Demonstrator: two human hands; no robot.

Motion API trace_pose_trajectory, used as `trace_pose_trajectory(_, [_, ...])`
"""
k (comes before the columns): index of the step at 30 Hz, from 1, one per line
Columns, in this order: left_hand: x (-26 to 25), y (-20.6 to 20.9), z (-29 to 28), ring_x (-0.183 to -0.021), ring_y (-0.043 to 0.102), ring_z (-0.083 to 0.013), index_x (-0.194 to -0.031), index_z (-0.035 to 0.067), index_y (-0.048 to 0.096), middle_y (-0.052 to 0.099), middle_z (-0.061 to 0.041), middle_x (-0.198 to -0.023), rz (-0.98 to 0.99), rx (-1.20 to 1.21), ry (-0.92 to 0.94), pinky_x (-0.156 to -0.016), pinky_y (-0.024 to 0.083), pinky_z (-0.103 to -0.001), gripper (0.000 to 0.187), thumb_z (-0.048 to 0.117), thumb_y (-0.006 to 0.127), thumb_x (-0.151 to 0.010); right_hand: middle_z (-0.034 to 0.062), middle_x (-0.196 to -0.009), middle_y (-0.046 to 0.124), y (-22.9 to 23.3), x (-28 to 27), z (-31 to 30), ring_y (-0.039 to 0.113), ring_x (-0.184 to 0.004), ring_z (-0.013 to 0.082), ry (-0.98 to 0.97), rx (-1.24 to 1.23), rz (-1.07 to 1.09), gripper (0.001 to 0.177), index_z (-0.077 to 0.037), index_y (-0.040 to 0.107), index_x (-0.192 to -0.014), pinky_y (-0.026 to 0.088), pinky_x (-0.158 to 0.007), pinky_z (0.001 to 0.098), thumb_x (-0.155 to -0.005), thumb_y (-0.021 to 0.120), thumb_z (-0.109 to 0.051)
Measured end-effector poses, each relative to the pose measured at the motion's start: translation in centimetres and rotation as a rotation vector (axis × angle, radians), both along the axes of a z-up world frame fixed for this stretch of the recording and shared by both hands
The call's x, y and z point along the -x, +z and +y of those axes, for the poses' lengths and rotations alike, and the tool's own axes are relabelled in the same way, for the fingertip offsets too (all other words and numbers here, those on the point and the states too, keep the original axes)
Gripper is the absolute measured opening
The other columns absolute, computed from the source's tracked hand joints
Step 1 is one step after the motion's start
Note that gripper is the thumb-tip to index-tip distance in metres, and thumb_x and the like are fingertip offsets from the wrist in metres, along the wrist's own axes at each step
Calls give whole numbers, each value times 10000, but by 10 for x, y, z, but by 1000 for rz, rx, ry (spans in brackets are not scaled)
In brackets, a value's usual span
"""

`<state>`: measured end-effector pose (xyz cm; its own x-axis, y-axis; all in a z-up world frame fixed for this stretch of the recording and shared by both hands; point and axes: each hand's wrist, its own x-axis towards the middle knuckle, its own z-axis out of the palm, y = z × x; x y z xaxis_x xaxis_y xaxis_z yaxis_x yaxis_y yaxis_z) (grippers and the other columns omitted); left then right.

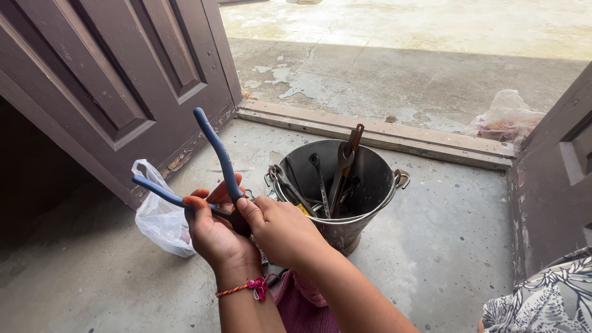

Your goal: The person wipes down several hand tools including pliers, wrenches, and metal pieces with a purple cloth.

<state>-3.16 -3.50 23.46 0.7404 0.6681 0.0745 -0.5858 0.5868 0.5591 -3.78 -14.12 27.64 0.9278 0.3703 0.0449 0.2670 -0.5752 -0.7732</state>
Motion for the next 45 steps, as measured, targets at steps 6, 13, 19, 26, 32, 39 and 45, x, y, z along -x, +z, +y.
trace_pose_trajectory(6, [1, 0, 7, -787, 703, -272, -1084, 130, 471, 719, -199, -905, 65, 36, 11, -777, 595, -431, 366, 488, 403, -1056, 74, -602, 609, -9, -13, 2, 610, -514, 185, 29, -120, 451, 548, -96, 666, -782, 499, -497, 347, -970, 516, -589])
trace_pose_trajectory(13, [-5, -15, 6, -883, 711, -273, -1051, 138, 492, 679, -100, -893, -14, 182, -9, -837, 600, -428, 382, 517, 439, -1065, -31, -525, 440, -20, -26, -8, 410, -406, 88, 188, -514, 717, 575, -122, 536, -615, 308, -371, 266, -933, 651, -587])
trace_pose_trajectory(19, [-19, -20, 7, -1020, 712, -235, -1240, 73, 477, 652, -130, -1138, 86, 154, -53, -866, 620, -396, 536, 558, 468, -1013, 40, -493, 506, -16, -23, -5, 472, -407, 157, 72, -300, 519, 569, -43, 672, -648, 364, -387, 321, -884, 686, -561])
trace_pose_trajectory(26, [-31, -16, -6, -923, 661, -293, -1514, 225, 209, 559, -164, -1166, 352, 190, -148, -741, 535, -397, 914, 795, 502, -862, 127, -629, 680, -19, -13, 0, 662, -564, 253, -230, -159, -49, 500, -76, 760, -812, 496, -564, 381, -825, 734, -575])
trace_pose_trajectory(32, [-29, -20, 5, -1022, 696, -236, -1321, -67, 442, 617, -155, -1177, 308, 112, -174, -858, 610, -361, 789, 633, 429, -959, 140, -639, 681, -15, -13, -1, 670, -569, 285, -84, -202, -75, 461, -67, 736, -873, 494, -563, 413, -894, 666, -522])
trace_pose_trajectory(39, [-26, -8, 2, -1008, 668, -230, -1238, 60, 556, 676, -89, -1196, 278, 120, -96, -813, 581, -394, 545, 514, 360, -1008, 44, -657, 746, -19, -36, -11, 754, -583, 173, -141, -194, -81, 427, -85, 809, -904, 577, -587, 327, -913, 672, -489])
trace_pose_trajectory(45, [-26, -12, 7, -1008, 664, -149, -1238, 48, 671, 734, -63, -1135, 328, -17, -110, -841, 537, -298, 584, 509, 366, -1050, 139, -911, 715, -41, -55, -14, 697, -836, 264, -287, -385, -492, 425, -57, 802, -1104, 534, -742, 369, -1095, 520, -374])
